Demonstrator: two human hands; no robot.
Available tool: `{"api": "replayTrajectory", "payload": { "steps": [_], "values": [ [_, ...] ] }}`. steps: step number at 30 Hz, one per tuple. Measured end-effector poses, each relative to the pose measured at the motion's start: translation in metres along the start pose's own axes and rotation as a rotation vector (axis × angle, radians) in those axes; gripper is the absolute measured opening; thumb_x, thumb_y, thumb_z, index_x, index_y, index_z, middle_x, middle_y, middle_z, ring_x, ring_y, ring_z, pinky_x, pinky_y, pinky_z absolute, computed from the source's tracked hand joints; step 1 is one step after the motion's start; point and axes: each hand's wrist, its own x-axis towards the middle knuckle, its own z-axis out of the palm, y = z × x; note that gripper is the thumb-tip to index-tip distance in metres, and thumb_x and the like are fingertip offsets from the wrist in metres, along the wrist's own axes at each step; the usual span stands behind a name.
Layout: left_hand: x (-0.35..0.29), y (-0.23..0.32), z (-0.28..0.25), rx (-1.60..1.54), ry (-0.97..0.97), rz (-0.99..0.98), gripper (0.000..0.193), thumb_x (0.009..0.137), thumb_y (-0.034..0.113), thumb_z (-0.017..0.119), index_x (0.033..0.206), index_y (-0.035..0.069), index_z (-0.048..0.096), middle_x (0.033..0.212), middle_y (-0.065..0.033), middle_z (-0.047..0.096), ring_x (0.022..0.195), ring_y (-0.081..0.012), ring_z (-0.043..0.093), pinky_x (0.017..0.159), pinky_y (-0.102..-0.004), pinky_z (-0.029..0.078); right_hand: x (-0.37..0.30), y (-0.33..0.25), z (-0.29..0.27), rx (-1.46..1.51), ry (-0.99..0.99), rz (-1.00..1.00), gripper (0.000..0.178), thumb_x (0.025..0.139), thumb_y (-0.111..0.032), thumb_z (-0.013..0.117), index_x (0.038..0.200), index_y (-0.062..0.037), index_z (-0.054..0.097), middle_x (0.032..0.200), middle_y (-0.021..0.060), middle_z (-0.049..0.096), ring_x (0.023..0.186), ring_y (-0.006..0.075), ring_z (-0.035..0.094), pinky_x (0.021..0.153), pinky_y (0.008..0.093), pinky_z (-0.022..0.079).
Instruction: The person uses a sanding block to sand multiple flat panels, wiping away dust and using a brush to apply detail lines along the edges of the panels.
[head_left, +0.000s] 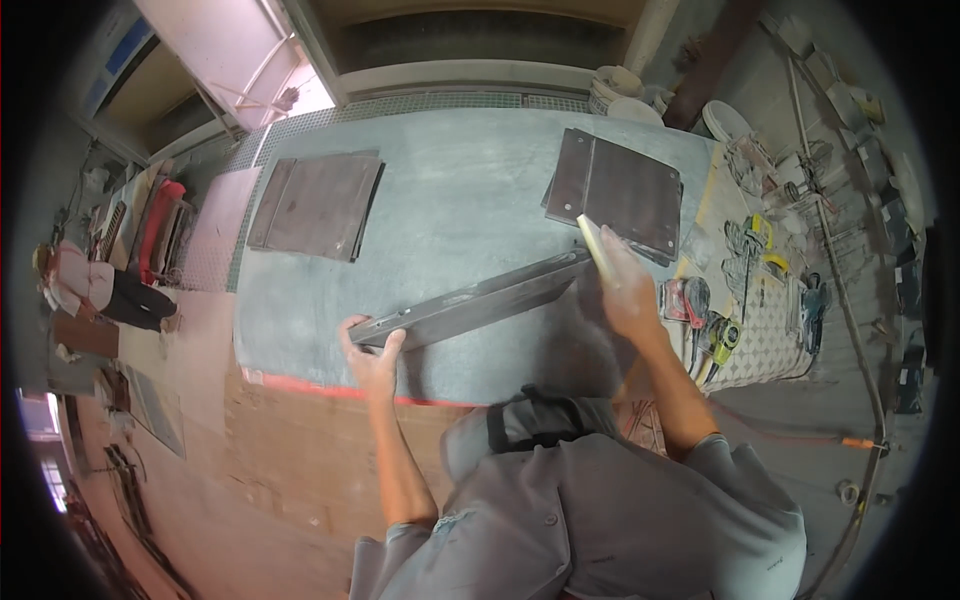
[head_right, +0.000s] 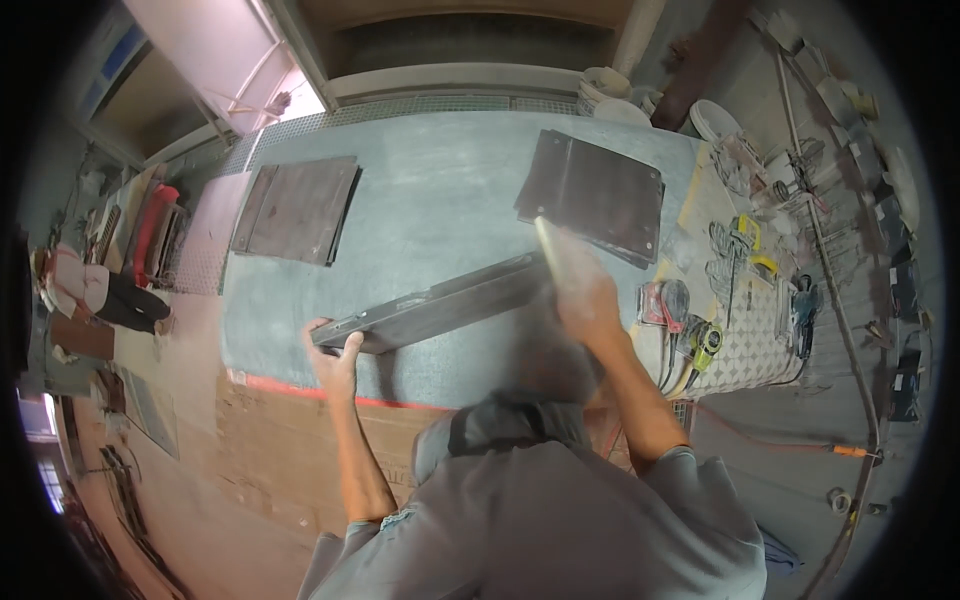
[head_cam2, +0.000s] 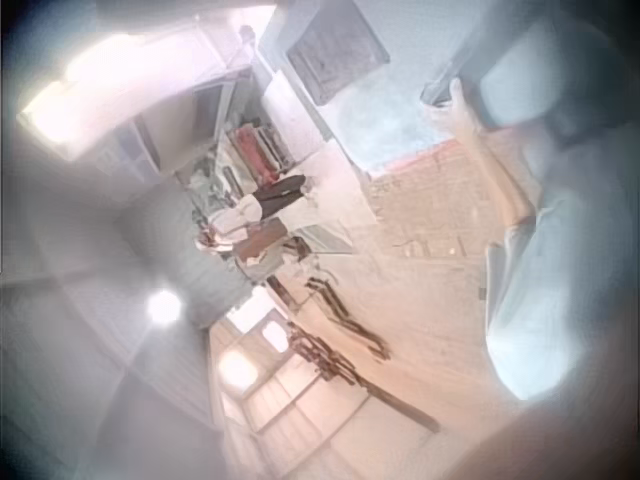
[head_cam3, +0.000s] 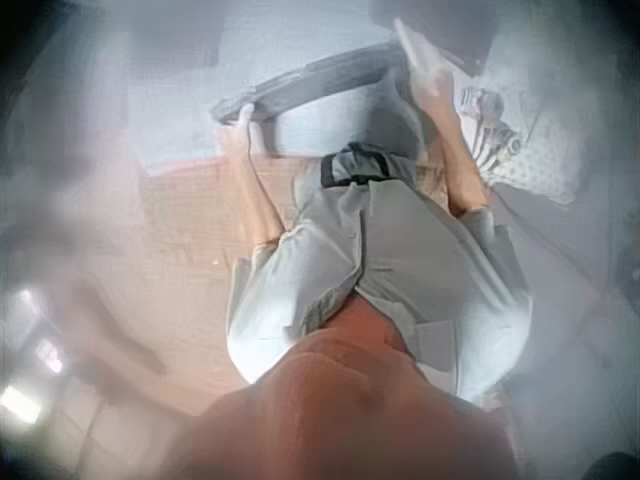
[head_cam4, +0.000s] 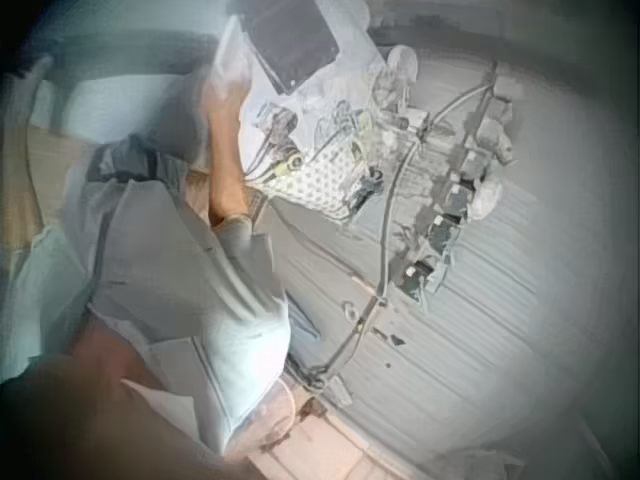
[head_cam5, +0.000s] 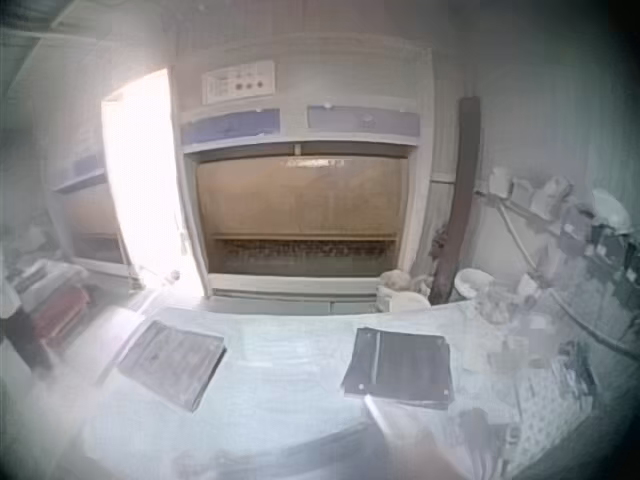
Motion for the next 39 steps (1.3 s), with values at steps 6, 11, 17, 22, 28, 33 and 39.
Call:
{"api": "replayTrajectory", "payload": {
  "steps": [6,11,17,22,28,33,39],
  "values": [
    [0.035,0.114,0.053,0.826,-0.443,0.67,0.054,0.079,0.047,0.089,0.108,0.005,0.071,0.096,-0.0133,0.07,0.098,-0.0359,0.066,0.103,-0.0542,0.047,-0.035,0.005,0.035,0.627,0.277,0.286,0.054,0.098,-0.013,0.061,0.149,0.0046,0.054,0.137,0.0213,0.067,0.126,0.0291,0.063,0.109,0.0384,0.046],
    [0.014,0.12,0.165,0.939,-0.677,0.556,0.054,0.088,0.056,0.081,0.094,0.006,0.063,0.082,-0.0112,0.069,0.075,-0.0368,0.069,0.062,-0.0473,0.051,-0.113,0.124,0.199,0.806,0.142,0.975,0.049,0.099,-0.028,0.068,0.133,0.0078,0.062,0.123,0.0227,0.072,0.116,0.0345,0.067,0.102,0.0432,0.05],
    [0.005,0.112,0.181,1.129,-0.706,0.465,0.053,0.09,0.059,0.076,0.095,0.008,0.061,0.084,-0.0089,0.073,0.072,-0.0338,0.073,0.059,-0.0462,0.054,-0.093,0.092,0.152,0.685,-0.067,0.864,0.059,0.099,-0.036,0.067,0.138,0.0067,0.058,0.13,0.0312,0.066,0.122,0.047,0.065,0.103,0.0503,0.051],
    [-0.007,0.124,0.225,1.078,-0.69,0.558,0.047,0.091,0.051,0.08,0.094,0.008,0.06,0.081,-0.0108,0.072,0.071,-0.0356,0.073,0.058,-0.0481,0.053,-0.086,0.123,0.16,0.423,-0.232,0.935,0.055,0.099,-0.033,0.067,0.132,0.0106,0.061,0.125,0.0338,0.067,0.116,0.0485,0.066,0.1,0.0523,0.052],
    [-0.026,0.104,0.245,1.032,-0.804,0.511,0.027,0.097,0.03,0.067,0.111,0.008,0.065,0.092,-0.0129,0.075,0.083,-0.0352,0.076,0.069,-0.0494,0.059,-0.064,0.04,0.069,0.786,-0.085,0.585,0.051,0.097,-0.005,0.064,0.145,0.0074,0.058,0.13,0.0147,0.069,0.12,0.0253,0.063,0.106,0.0365,0.049],
    [-0.023,0.123,0.25,0.909,-0.841,0.48,0.019,0.095,0.021,0.068,0.109,0.008,0.064,0.09,-0.0132,0.076,0.085,-0.0345,0.078,0.069,-0.0467,0.059,-0.116,0.153,0.201,0.701,0.086,0.46,0.063,0.095,-0.017,0.069,0.15,0.009,0.052,0.139,0.0212,0.064,0.131,0.0352,0.06,0.113,0.0457,0.045],
    [-0.035,0.09,0.251,0.947,-0.655,0.615,0.014,0.092,0.019,0.068,0.103,0.011,0.069,0.087,-0.0098,0.075,0.083,-0.0299,0.077,0.07,-0.0441,0.056,-0.096,0.136,0.178,0.913,-0.091,0.821,0.061,0.093,-0.02,0.071,0.143,0.0101,0.056,0.133,0.0207,0.066,0.128,0.0357,0.062,0.113,0.0451,0.046]
  ]
}}
